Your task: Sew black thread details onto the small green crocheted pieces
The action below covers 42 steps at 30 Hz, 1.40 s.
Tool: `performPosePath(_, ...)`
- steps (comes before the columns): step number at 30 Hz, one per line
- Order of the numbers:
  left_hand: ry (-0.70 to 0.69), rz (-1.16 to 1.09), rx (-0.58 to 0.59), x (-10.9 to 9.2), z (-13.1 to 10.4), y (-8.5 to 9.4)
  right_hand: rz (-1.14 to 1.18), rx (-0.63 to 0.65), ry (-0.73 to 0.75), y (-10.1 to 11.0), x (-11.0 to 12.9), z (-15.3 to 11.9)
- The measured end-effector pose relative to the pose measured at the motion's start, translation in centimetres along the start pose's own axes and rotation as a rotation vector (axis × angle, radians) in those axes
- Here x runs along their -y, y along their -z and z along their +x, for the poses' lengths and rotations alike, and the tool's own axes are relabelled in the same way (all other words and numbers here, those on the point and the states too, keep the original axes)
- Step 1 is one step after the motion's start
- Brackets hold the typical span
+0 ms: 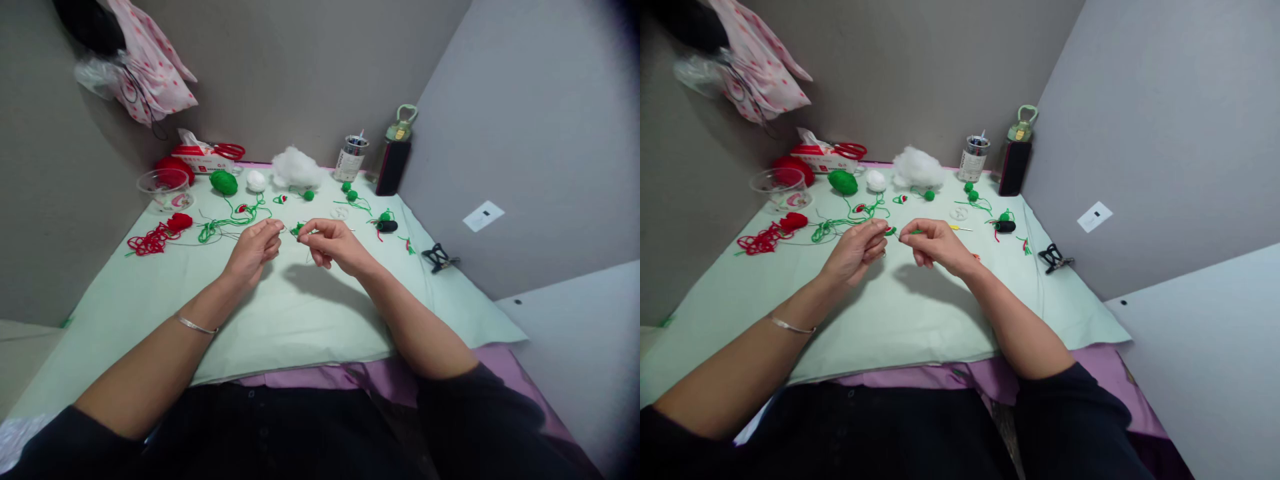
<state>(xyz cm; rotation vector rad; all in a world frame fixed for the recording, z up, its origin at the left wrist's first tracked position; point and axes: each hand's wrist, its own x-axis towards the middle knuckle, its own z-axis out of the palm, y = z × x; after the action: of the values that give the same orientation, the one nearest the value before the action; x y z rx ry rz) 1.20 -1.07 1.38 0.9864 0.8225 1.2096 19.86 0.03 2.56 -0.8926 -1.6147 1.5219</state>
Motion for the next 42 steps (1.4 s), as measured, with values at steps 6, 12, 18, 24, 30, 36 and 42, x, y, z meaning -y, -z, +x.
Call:
performPosePath(6,-0.003,-0.005,-0.023,0.0,0.0,0.1,0.064,-0.042,0.032,0.3,0.1,0.1)
performPosePath(12,-0.02,-0.032,-0.049,-0.1,0.2,0.4,0.142,-0.139,0.057,1.0,0.4,0.2)
performPosePath(18,-0.047,-0.059,-0.068,-0.5,0.6,1.2,0.258,-0.013,0.012,2.4,0.4,0.2)
performPosePath(24,-0.109,-0.096,-0.116,-1.3,1.3,2.6,0.324,0.063,0.072,3.9,1.5,-0.5)
performPosePath(30,-0.14,-0.117,-0.197,-1.9,2.0,4.0,0.312,-0.061,0.255,5.8,3.2,-2.2)
performPosePath(36,-0.174,-0.142,-0.242,-2.3,2.5,5.4,0.392,-0.094,0.352,7.4,3.6,-2.5)
performPosePath(42,-0.217,-0.168,-0.287,-3.0,3.1,7.2,0.443,-0.184,0.354,8.2,3.8,-2.2)
